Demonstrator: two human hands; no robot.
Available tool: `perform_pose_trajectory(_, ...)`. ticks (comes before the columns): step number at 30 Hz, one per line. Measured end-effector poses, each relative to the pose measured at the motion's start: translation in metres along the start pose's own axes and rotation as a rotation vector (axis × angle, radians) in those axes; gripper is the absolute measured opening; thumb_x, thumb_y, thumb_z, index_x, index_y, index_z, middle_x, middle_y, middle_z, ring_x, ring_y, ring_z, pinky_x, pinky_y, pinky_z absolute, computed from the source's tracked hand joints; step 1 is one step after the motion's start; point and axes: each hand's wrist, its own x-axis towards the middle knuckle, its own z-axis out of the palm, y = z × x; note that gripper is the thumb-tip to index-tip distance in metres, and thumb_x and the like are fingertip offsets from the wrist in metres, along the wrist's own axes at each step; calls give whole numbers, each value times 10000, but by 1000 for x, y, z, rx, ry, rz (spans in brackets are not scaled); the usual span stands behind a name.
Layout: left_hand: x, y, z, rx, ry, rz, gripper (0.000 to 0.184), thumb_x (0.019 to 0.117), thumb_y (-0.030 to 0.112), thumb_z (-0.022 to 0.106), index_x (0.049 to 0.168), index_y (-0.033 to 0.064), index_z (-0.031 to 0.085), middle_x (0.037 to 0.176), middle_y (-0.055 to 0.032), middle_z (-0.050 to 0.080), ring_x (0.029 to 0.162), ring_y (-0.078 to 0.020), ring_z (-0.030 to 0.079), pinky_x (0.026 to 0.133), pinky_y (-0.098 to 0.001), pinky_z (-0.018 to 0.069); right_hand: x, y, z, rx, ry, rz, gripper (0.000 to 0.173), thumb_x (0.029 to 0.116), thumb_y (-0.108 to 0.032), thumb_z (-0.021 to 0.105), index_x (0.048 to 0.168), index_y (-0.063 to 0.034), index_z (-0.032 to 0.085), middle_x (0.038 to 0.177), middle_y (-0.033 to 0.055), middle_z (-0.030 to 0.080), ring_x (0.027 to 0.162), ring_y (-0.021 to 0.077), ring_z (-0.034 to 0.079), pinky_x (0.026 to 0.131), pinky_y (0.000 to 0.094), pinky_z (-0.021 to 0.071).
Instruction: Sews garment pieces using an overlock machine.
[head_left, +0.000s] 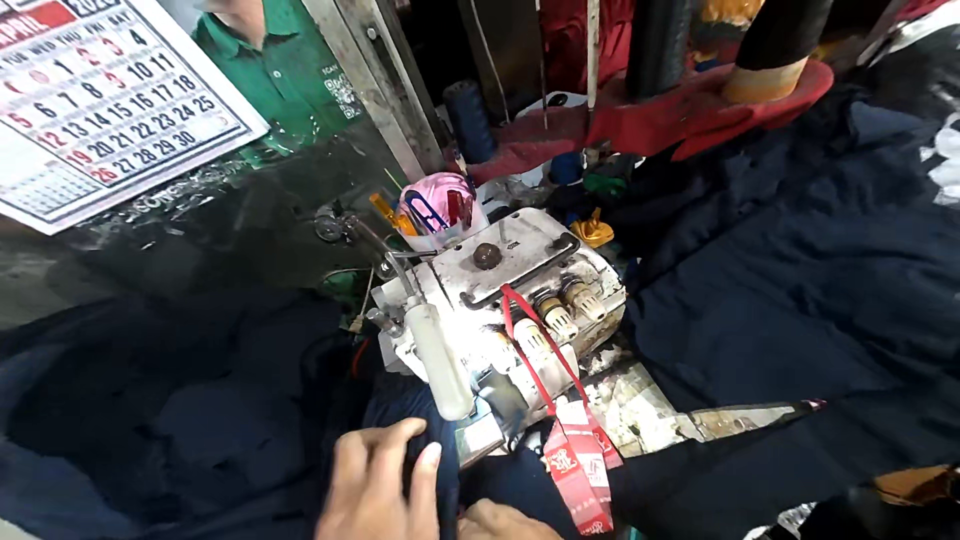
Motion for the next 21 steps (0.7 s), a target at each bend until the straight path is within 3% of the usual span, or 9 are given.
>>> perform_pose_trajectory(2,-5,-9,17,13,58,-72,326,1050,287,500,1268,83,630,1132,-177,650,846,-281,693,644,-460,592,0,6,-7,22,9,-13,411,1076,-288,480,1331,-5,634,1272,184,648,1192,298,639,1004,470,534)
perform_pose_trajectory(5,-20,-17,7,9,60,-50,266,1041,228,516,1141,13,637,758,-88,679,606,-221,655,527,-436,545,-11,10,-20,79,143,48,391,1077,-329,491,1320,-60,639,1189,106,711,1104,219,691,955,467,566)
perform_pose_trajectory(6,-26,-13,-1,7,28,-49,271,1033,240,523,1095,10,652,705,-76,671,574,-210,647,516,-426,541,-14,10,-23,121,218,62,349,1077,-321,495,1291,-79,628,1114,62,733,1015,179,718,889,446,600)
perform_pose_trajectory(9,-46,15,0,-91,-41,8,294,1026,285,571,1001,23,703,703,-89,694,579,-222,673,527,-451,565,-19,9,-35,322,306,83,340,1083,-341,496,1276,-77,588,1101,19,726,1004,118,702,884,379,591)
perform_pose_trajectory(11,-53,42,21,-173,-77,62,245,1013,287,597,1016,70,711,785,-72,715,674,-215,707,586,-455,590,-11,11,-49,460,360,108,289,1022,-308,616,1177,-64,625,1022,26,718,930,130,702,824,359,603)
perform_pose_trajectory(13,-54,58,32,-267,-135,113,307,1007,264,617,1252,100,702,1040,-44,747,891,-166,734,761,-397,627,8,27,-64,519,553,190,294,914,-290,746,1073,-59,657,884,49,711,792,164,700,704,360,606)
perform_pose_trajectory(15,-61,51,21,-373,-200,169,420,1027,264,609,1407,85,623,1249,-57,712,1011,-133,720,885,-348,616,17,42,-67,549,668,221,319,894,-265,780,1095,-55,649,889,73,709,779,183,697,674,341,603)
perform_pose_trajectory(17,-79,17,11,-462,-190,198,351,1045,276,594,1323,81,684,1222,-59,734,1029,-130,732,925,-354,619,9,41,-60,542,682,171,374,898,-231,782,1183,-46,625,959,74,724,847,188,714,734,340,620)
perform_pose_trajectory(21,-117,-29,1,-648,-241,72,238,1049,170,588,1199,49,727,1001,-26,772,884,-119,753,819,-340,658,-22,37,-52,546,667,35,451,914,-152,767,1286,-9,556,1042,137,704,926,265,707,799,391,627)
